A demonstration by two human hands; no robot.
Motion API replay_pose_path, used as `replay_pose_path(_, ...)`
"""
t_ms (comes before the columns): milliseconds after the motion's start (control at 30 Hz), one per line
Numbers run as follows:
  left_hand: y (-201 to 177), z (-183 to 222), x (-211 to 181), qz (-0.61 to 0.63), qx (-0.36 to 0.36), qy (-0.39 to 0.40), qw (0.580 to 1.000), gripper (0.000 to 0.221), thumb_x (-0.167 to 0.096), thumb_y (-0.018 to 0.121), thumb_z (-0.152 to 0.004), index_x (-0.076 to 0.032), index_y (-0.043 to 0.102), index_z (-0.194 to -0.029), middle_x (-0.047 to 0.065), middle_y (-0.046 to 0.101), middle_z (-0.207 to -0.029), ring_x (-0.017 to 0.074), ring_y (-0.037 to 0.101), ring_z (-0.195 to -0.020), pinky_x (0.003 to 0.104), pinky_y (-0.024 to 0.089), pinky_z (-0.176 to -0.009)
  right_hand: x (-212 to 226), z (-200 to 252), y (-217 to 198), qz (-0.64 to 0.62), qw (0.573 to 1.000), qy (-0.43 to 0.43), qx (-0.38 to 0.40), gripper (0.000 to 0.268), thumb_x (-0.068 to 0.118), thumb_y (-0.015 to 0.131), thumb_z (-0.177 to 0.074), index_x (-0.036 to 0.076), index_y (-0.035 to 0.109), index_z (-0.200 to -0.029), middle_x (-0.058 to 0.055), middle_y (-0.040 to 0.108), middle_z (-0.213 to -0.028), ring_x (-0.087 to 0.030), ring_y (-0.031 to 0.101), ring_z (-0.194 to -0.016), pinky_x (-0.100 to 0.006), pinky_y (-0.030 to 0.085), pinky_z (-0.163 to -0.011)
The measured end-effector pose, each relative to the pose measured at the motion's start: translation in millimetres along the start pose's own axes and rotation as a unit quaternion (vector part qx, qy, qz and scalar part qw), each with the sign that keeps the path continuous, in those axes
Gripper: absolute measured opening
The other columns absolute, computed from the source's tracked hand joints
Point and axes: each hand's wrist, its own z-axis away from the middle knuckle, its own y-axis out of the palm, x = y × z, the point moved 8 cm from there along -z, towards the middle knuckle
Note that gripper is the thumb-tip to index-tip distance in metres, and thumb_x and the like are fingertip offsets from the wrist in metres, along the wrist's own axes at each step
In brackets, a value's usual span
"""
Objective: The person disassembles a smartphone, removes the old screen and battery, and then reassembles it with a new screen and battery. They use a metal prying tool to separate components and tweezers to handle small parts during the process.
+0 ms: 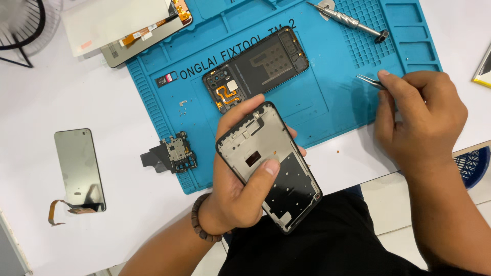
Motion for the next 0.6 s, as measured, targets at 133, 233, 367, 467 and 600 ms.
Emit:
replay_pose_path(133,0.5,0.6,5.0,0.027,-0.026,-0.016,0.999,0.062,-0.019,0.056,-0.098,0.001,0.03,-0.151,0.025,0.063,-0.117,0.0346,0.073,-0.095,0.047,0.064,-0.089,-5.6,4.6,5.7,-0.013,1.0,0.021,-0.014,0.028,-0.012,0.08,-0.107,-0.002,0.084,-0.132,-0.021,0.068,-0.112,-0.035,0.065,-0.095,-0.043,0.051,-0.077)
replay_pose_path(233,1.4,-0.2,5.4,0.015,-0.027,-0.019,0.999,0.063,-0.021,0.057,-0.099,0.002,0.029,-0.15,0.026,0.061,-0.12,0.0336,0.073,-0.094,0.045,0.064,-0.086,-7.7,-1.0,7.0,-0.014,0.999,0.029,-0.006,0.024,-0.013,0.083,-0.107,-0.006,0.085,-0.131,-0.022,0.067,-0.113,-0.035,0.065,-0.094,-0.043,0.051,-0.075)
replay_pose_path(367,2.8,-4.3,4.6,-0.021,-0.017,0.007,1.0,0.058,-0.019,0.053,-0.099,0.003,0.031,-0.148,0.029,0.06,-0.125,0.0345,0.073,-0.103,0.048,0.06,-0.101,-9.2,-4.1,7.0,-0.021,0.999,0.03,-0.009,0.022,-0.014,0.081,-0.106,-0.009,0.085,-0.127,-0.022,0.067,-0.109,-0.035,0.064,-0.093,-0.042,0.05,-0.075)
replay_pose_path(467,1.1,-5.5,9.4,-0.019,-0.007,0.001,1.0,0.058,-0.021,0.054,-0.101,0.002,0.03,-0.149,0.03,0.057,-0.129,0.0354,0.073,-0.107,0.05,0.057,-0.106,-12.3,-2.7,10.3,-0.021,0.999,0.034,0.001,0.022,-0.012,0.083,-0.106,-0.007,0.085,-0.128,-0.022,0.067,-0.111,-0.035,0.064,-0.092,-0.042,0.05,-0.075)
replay_pose_path(600,-8.5,-6.6,13.8,0.025,-0.041,-0.019,0.999,0.059,-0.018,0.057,-0.1,-0.003,0.031,-0.151,0.029,0.059,-0.126,0.0387,0.073,-0.101,0.051,0.063,-0.095,-8.3,-2.0,10.7,-0.018,1.0,0.015,0.007,0.02,-0.012,0.081,-0.11,-0.008,0.085,-0.129,-0.023,0.066,-0.113,-0.036,0.065,-0.096,-0.043,0.051,-0.077)
